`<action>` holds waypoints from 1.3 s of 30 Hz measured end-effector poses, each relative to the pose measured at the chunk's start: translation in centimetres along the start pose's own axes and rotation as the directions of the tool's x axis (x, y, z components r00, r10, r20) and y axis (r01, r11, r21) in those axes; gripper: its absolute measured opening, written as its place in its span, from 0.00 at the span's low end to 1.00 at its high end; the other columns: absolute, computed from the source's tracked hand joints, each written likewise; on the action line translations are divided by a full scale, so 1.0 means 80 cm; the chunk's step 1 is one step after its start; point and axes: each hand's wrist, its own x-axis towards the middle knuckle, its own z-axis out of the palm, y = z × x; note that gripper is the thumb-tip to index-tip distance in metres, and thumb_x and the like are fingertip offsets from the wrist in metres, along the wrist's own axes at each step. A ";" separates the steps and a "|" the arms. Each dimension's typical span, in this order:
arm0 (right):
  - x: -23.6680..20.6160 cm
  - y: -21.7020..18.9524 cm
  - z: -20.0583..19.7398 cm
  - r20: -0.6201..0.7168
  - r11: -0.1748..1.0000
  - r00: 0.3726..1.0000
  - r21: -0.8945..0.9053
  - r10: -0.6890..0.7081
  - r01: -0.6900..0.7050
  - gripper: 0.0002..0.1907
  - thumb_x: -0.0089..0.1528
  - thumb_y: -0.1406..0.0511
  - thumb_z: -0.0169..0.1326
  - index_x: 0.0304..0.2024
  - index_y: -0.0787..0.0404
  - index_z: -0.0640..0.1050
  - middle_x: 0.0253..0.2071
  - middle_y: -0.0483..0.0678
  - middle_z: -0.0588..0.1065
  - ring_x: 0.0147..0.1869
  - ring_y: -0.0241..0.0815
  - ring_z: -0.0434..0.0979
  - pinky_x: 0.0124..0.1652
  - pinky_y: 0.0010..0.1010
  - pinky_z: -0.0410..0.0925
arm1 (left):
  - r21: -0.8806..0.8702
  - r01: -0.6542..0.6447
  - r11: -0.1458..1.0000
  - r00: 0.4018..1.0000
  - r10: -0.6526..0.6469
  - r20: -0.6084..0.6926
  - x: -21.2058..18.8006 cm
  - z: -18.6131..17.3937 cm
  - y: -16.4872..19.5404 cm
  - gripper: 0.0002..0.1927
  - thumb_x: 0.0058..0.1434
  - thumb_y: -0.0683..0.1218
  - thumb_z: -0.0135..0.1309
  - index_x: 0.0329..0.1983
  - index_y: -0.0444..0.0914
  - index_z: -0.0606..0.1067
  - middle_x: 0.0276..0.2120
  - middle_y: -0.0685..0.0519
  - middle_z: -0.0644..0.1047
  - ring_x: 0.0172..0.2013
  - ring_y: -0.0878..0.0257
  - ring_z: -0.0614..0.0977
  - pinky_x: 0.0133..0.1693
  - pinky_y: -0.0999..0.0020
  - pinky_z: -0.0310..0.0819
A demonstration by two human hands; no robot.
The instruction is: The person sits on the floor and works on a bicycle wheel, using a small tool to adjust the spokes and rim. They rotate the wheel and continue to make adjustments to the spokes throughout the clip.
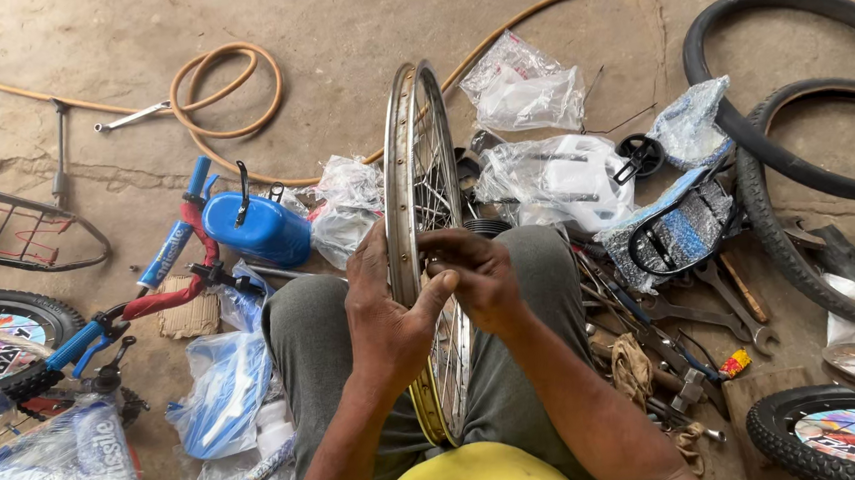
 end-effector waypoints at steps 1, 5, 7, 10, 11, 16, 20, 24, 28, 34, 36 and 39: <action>0.001 -0.002 0.003 0.006 0.999 1.000 0.037 0.021 -0.022 0.16 0.66 0.73 0.58 0.57 0.70 0.77 0.55 0.58 0.79 0.58 0.47 0.81 0.58 0.37 0.76 | -0.005 0.005 1.000 1.000 -0.005 0.000 0.000 -0.001 0.001 0.41 0.56 0.50 0.68 0.69 0.32 0.64 0.58 0.39 0.73 0.59 0.47 0.77 0.61 0.53 0.72; 0.014 -0.006 0.007 0.032 0.993 0.997 0.094 0.066 -0.069 0.15 0.67 0.72 0.58 0.56 0.70 0.78 0.52 0.56 0.79 0.57 0.44 0.80 0.58 0.34 0.75 | -0.041 -0.016 0.999 1.000 0.016 -0.020 0.001 -0.001 0.009 0.41 0.56 0.50 0.67 0.70 0.31 0.65 0.56 0.39 0.75 0.58 0.48 0.78 0.60 0.53 0.72; 0.017 -0.003 0.007 0.044 0.997 0.999 0.078 0.021 -0.025 0.15 0.68 0.71 0.58 0.56 0.71 0.79 0.53 0.56 0.79 0.57 0.43 0.79 0.58 0.33 0.75 | -0.079 -0.001 0.997 1.000 0.000 -0.014 0.001 -0.001 0.012 0.42 0.56 0.50 0.67 0.70 0.31 0.64 0.55 0.39 0.76 0.57 0.48 0.79 0.59 0.55 0.73; 0.007 0.006 0.009 0.016 0.991 0.991 -0.019 -0.135 0.135 0.14 0.68 0.71 0.61 0.56 0.72 0.79 0.56 0.55 0.77 0.58 0.42 0.79 0.57 0.33 0.75 | -0.113 0.009 0.994 1.000 -0.006 0.023 -0.001 0.003 0.009 0.41 0.55 0.50 0.68 0.69 0.32 0.66 0.56 0.40 0.76 0.56 0.48 0.81 0.58 0.57 0.75; 0.001 0.009 0.009 -0.016 0.979 0.984 -0.104 -0.179 0.176 0.16 0.67 0.71 0.62 0.56 0.71 0.78 0.57 0.55 0.76 0.58 0.42 0.78 0.56 0.32 0.75 | -0.083 -0.050 0.995 0.999 0.050 0.004 -0.002 0.004 0.007 0.40 0.56 0.49 0.69 0.69 0.32 0.66 0.57 0.39 0.76 0.58 0.47 0.80 0.59 0.55 0.74; -0.026 0.015 0.003 -0.099 0.986 0.983 -0.077 -0.158 0.150 0.23 0.65 0.64 0.65 0.58 0.71 0.77 0.60 0.54 0.75 0.60 0.42 0.79 0.58 0.31 0.75 | -0.109 0.079 0.991 0.996 -0.075 0.040 -0.010 0.012 0.003 0.39 0.55 0.49 0.68 0.67 0.34 0.67 0.54 0.41 0.76 0.54 0.47 0.82 0.56 0.57 0.75; -0.008 0.015 -0.016 0.003 0.972 0.984 0.156 -0.179 0.176 0.32 0.61 0.61 0.69 0.62 0.72 0.77 0.59 0.57 0.75 0.60 0.45 0.80 0.59 0.35 0.76 | -0.051 -0.020 0.999 1.000 0.020 -0.007 0.005 0.016 0.005 0.39 0.52 0.50 0.70 0.65 0.33 0.70 0.55 0.41 0.77 0.57 0.46 0.79 0.59 0.54 0.72; -0.012 0.025 -0.013 -0.108 0.978 0.986 0.157 -0.123 0.139 0.29 0.61 0.61 0.70 0.58 0.73 0.78 0.62 0.58 0.74 0.57 0.46 0.80 0.57 0.35 0.76 | -0.027 -0.056 0.998 0.998 0.056 -0.005 0.003 0.014 0.004 0.41 0.55 0.49 0.69 0.68 0.31 0.67 0.60 0.37 0.74 0.62 0.44 0.74 0.62 0.52 0.68; -0.013 0.025 -0.015 0.005 0.986 0.988 0.064 -0.154 0.154 0.20 0.64 0.60 0.68 0.51 0.67 0.79 0.63 0.56 0.74 0.60 0.43 0.79 0.57 0.33 0.76 | -0.063 0.015 0.998 0.999 -0.012 0.044 -0.002 0.013 -0.003 0.45 0.56 0.52 0.69 0.71 0.31 0.63 0.61 0.38 0.72 0.64 0.44 0.73 0.64 0.52 0.68; 0.010 0.026 -0.049 0.060 0.979 0.994 -0.178 -0.094 0.104 0.22 0.63 0.60 0.66 0.55 0.64 0.78 0.57 0.52 0.77 0.53 0.38 0.80 0.52 0.30 0.77 | 0.028 -0.057 0.998 0.998 0.058 -0.025 -0.012 0.019 -0.008 0.47 0.56 0.55 0.69 0.73 0.30 0.62 0.67 0.36 0.68 0.68 0.41 0.68 0.69 0.50 0.62; 0.011 0.039 -0.051 0.057 0.945 0.991 -0.298 -0.123 0.134 0.22 0.63 0.62 0.66 0.56 0.65 0.77 0.55 0.51 0.77 0.53 0.37 0.80 0.51 0.30 0.77 | 0.025 -0.094 0.995 0.995 0.095 -0.029 -0.017 0.023 -0.006 0.48 0.56 0.57 0.69 0.73 0.30 0.62 0.70 0.36 0.66 0.69 0.42 0.67 0.69 0.49 0.62; 0.014 0.047 -0.049 0.130 0.956 0.991 -0.293 0.014 0.025 0.22 0.62 0.64 0.65 0.56 0.65 0.76 0.53 0.51 0.77 0.53 0.37 0.80 0.51 0.31 0.77 | 0.055 -0.114 0.992 0.992 0.116 -0.048 -0.022 0.023 -0.004 0.48 0.56 0.58 0.69 0.72 0.30 0.64 0.71 0.36 0.64 0.70 0.42 0.65 0.70 0.49 0.60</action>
